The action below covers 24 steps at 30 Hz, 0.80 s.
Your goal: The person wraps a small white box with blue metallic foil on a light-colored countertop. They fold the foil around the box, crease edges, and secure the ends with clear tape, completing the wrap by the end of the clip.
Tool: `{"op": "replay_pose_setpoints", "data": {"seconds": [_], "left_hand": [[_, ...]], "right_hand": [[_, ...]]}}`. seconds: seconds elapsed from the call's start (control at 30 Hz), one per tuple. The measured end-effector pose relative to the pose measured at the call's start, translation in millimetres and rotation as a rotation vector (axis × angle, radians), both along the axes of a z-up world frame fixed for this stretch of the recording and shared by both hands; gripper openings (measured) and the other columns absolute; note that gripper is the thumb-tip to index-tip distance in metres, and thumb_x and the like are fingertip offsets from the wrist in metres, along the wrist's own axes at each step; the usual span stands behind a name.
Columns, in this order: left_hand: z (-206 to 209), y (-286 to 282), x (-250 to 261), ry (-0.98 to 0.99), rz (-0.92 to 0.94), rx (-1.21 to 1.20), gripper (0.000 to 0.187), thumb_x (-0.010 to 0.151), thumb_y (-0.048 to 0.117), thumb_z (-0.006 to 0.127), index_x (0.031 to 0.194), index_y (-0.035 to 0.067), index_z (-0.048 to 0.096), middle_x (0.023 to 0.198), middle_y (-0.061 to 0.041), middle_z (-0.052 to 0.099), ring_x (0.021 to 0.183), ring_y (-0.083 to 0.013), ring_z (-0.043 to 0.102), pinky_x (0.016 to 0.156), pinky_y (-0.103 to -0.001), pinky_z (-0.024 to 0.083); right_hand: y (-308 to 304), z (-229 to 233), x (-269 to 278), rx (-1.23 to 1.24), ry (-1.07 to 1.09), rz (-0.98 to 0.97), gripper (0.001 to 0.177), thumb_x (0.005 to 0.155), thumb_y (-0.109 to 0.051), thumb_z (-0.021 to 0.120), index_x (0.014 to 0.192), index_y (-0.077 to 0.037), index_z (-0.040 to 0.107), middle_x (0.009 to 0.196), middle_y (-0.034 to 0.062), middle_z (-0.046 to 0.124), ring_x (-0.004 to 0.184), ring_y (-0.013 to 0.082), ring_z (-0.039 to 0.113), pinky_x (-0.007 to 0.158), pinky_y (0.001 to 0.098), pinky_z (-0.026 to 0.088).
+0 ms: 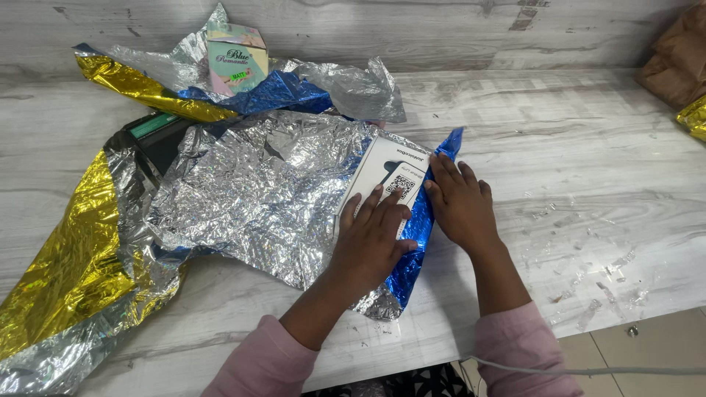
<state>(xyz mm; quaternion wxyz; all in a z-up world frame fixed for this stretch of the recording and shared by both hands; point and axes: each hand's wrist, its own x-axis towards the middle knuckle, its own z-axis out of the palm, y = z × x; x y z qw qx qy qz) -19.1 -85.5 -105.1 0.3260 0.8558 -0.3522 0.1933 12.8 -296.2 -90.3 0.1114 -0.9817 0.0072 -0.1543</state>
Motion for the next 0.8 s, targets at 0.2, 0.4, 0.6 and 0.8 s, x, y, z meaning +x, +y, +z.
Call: {"op": "replay_pose_setpoints", "data": {"seconds": [0.2,0.4,0.6,0.8], "left_hand": [[4.6,6.0,-2.7,0.036,0.012,0.102,0.05,0.087,0.039,0.069,0.136,0.037,0.062,0.155,-0.007,0.049,0.147,-0.0334,0.037,0.118,-0.063,0.012],[7.5,7.1,-3.6,0.018,0.01,0.088,0.052,0.085,0.036,0.071,0.137,0.038,0.062,0.156,-0.007,0.047,0.147,-0.0331,0.037,0.119,-0.063,0.012],[6.0,6.5,-4.2,0.029,0.009,0.092,0.051,0.085,0.034,0.072,0.135,0.036,0.064,0.156,-0.007,0.047,0.148,-0.0335,0.035,0.119,-0.064,0.012],[12.3,7.3,-4.7,0.042,0.002,0.089,0.052,0.084,0.032,0.075,0.134,0.035,0.065,0.156,-0.008,0.048,0.148,-0.0334,0.035,0.119,-0.063,0.011]], "right_hand": [[-15.6,-2.1,26.4,0.222,0.114,-0.008,0.052,0.104,-0.042,0.045,0.152,-0.021,0.047,0.149,0.0095,0.055,0.143,0.0293,0.047,0.115,0.0564,0.033],[-8.2,13.9,-4.5,-0.01,-0.297,0.145,0.051,0.097,-0.026,0.063,0.144,-0.006,0.055,0.146,0.021,0.058,0.137,0.0381,0.051,0.109,0.0559,0.036],[20.1,18.9,-50.3,0.076,-0.354,0.187,0.03,0.094,-0.009,0.068,0.124,-0.004,0.069,0.127,0.0155,0.07,0.128,0.0345,0.061,0.109,0.0456,0.047],[32.5,16.5,-52.6,0.159,-0.358,0.133,0.021,0.095,-0.012,0.07,0.114,-0.008,0.077,0.12,0.01,0.074,0.12,0.0264,0.068,0.097,0.0373,0.055]]}}
